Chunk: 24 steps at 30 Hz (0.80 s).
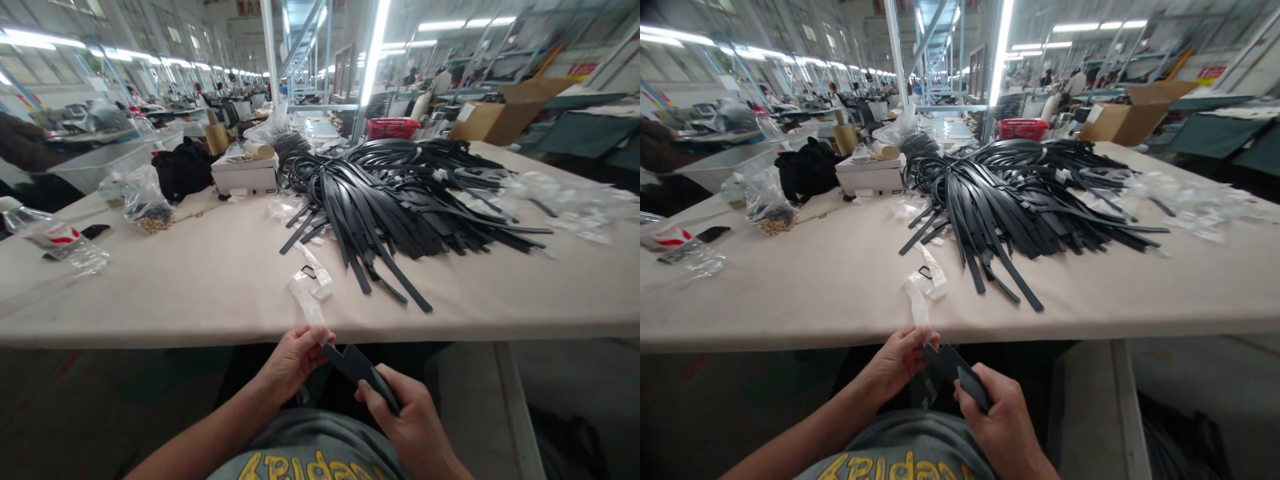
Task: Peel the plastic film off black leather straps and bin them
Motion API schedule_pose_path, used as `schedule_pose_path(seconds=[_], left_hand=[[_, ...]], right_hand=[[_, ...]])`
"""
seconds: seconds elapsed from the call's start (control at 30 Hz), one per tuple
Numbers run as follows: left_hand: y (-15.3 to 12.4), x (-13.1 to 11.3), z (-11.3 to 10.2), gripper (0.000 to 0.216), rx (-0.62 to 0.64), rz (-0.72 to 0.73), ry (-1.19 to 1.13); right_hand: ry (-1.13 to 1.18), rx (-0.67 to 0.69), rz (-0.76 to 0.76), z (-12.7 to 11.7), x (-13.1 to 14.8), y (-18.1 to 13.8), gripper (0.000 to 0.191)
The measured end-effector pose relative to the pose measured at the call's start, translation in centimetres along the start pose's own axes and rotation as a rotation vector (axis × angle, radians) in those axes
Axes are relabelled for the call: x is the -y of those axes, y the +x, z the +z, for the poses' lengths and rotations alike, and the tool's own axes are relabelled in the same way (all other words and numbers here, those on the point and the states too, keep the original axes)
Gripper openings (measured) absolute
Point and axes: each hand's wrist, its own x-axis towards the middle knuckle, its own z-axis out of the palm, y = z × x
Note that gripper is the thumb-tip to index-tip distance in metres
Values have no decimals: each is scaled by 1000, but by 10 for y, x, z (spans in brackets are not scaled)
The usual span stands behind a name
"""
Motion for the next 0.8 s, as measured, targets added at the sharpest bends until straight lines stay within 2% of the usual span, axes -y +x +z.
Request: schedule_pose_path(seconds=[0.13, 0.4, 0.67, 0.8], left_hand=[[-3, 5, 1, 33, 15, -27, 15], [-5, 4, 0, 31, -24, -27, -18], [-8, 14, -2, 38, -14, -60, -28], [-13, 26, 4, 33, 85, -4, 21]], right_hand=[[-22, 0, -20, -2, -11, 4, 27], [-60, 54, -27, 3, -26, -10, 21], [-60, -6, -29, 9, -19, 3, 24], [64, -15, -57, 17, -9, 12, 30]])
